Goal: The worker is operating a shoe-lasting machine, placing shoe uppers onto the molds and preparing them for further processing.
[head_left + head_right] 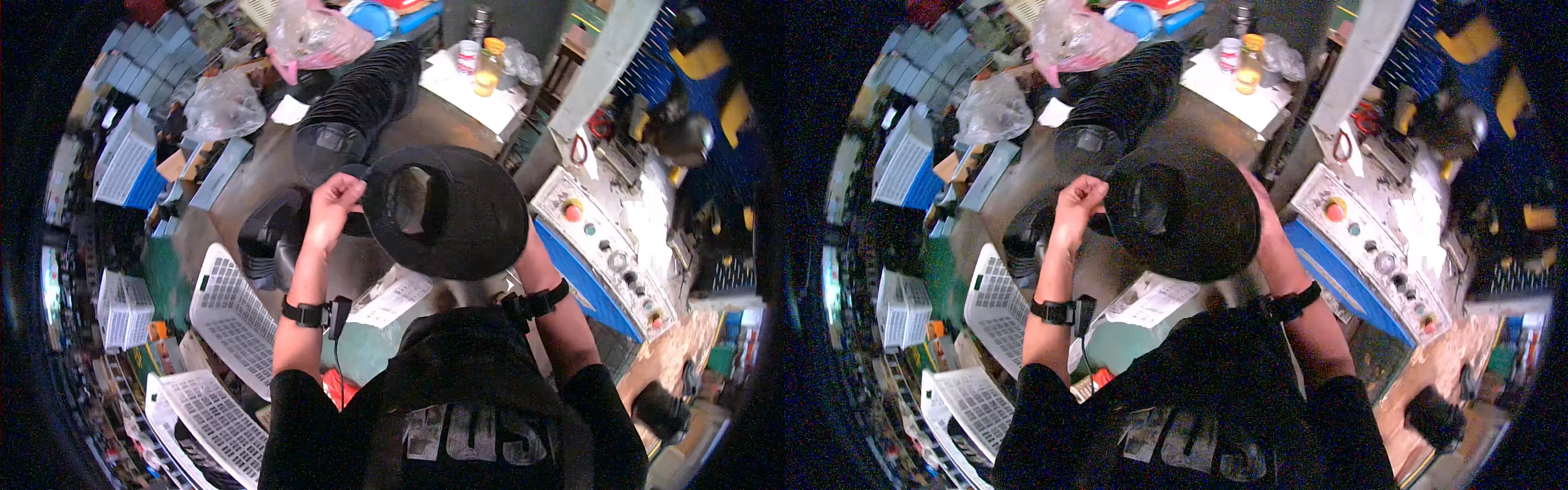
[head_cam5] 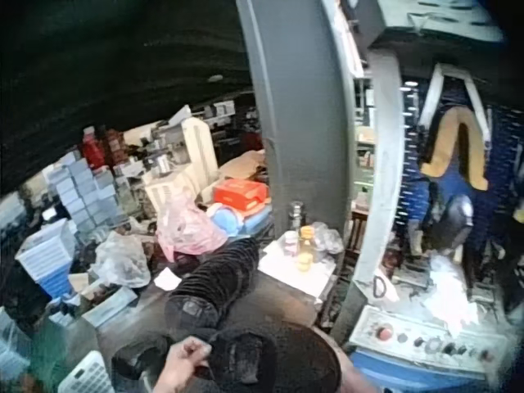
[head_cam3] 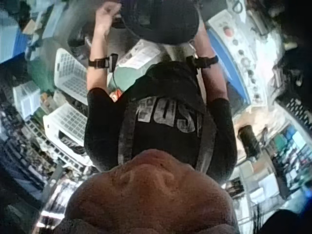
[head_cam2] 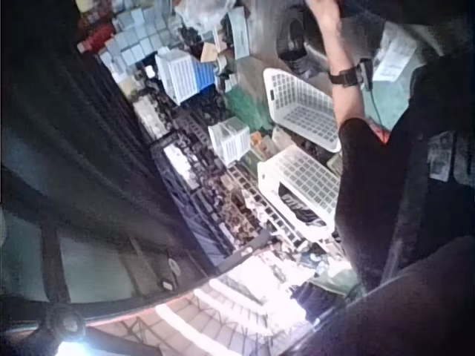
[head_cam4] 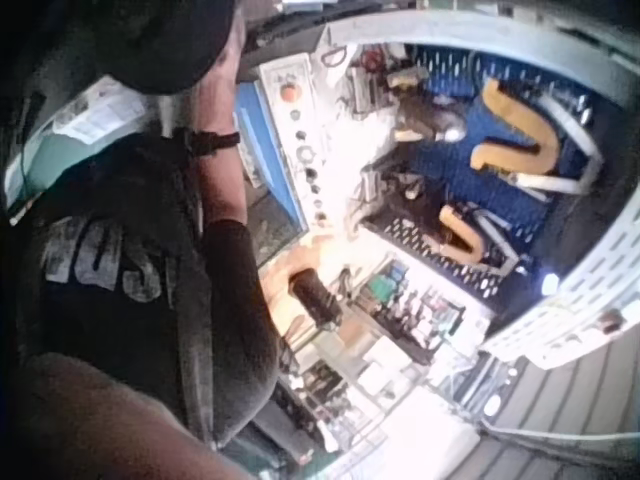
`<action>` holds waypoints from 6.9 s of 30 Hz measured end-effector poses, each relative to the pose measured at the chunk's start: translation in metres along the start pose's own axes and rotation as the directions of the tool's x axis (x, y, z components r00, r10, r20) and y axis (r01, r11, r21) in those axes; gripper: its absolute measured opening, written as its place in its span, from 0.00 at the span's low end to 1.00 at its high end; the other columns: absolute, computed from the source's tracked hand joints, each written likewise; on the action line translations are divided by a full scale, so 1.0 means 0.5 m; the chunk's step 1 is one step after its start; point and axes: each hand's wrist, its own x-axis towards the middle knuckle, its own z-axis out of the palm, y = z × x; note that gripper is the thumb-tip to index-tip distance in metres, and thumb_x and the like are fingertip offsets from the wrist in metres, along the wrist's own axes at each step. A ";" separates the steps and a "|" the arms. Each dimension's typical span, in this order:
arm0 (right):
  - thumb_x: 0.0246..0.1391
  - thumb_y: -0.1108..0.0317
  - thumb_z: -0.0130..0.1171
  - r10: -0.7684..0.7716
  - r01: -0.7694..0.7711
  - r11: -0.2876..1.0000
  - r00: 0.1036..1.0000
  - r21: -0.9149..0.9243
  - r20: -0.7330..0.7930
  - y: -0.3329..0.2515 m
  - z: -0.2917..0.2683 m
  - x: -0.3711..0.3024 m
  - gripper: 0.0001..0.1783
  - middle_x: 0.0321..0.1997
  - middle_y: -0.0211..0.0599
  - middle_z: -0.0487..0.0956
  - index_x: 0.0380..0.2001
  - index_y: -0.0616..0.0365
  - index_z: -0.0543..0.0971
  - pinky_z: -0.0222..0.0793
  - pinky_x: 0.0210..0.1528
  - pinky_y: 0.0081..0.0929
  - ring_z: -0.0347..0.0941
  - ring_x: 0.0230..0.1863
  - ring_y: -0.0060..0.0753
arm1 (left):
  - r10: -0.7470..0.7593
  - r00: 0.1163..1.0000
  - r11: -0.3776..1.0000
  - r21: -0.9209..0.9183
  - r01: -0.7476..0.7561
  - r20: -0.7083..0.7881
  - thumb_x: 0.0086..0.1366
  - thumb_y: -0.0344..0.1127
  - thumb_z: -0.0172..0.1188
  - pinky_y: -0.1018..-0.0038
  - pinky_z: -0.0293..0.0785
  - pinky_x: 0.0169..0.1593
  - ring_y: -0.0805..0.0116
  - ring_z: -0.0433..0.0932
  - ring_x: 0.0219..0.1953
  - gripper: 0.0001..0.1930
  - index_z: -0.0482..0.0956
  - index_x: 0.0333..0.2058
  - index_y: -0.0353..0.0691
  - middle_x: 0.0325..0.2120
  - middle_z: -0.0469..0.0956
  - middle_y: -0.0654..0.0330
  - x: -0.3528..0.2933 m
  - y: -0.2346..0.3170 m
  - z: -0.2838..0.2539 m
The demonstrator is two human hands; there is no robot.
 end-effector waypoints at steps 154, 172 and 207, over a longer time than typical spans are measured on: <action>0.51 0.71 0.55 -0.691 -0.020 0.349 0.670 -0.937 -0.272 -0.210 -0.460 -0.461 0.07 0.19 0.23 0.69 0.28 0.55 0.67 0.59 0.29 0.20 0.63 0.23 0.17 | -0.173 0.474 0.931 0.301 -0.208 0.863 0.54 0.36 0.57 0.67 0.71 0.26 0.62 0.76 0.19 0.09 0.76 0.28 0.35 0.17 0.75 0.53 -0.186 0.029 0.859; 0.51 0.71 0.52 -0.383 -0.058 0.513 0.877 -0.856 -0.290 -0.317 -0.439 -0.562 0.10 0.40 0.34 0.76 0.38 0.59 0.75 0.67 0.42 0.28 0.71 0.41 0.26 | -0.161 0.627 0.759 0.501 -0.415 0.763 0.50 0.39 0.58 0.61 0.71 0.35 0.47 0.76 0.30 0.09 0.79 0.27 0.40 0.23 0.77 0.48 -0.281 0.012 0.912; 0.43 0.70 0.63 -0.668 0.221 -0.337 0.629 -0.915 0.397 -0.454 -0.224 -0.439 0.25 0.47 0.35 0.72 0.46 0.59 0.69 0.64 0.48 0.27 0.69 0.42 0.24 | 0.326 -0.125 0.469 -0.275 -0.839 0.937 0.52 0.32 0.59 0.66 0.68 0.34 0.52 0.71 0.29 0.09 0.72 0.29 0.33 0.25 0.73 0.52 -0.076 0.309 0.697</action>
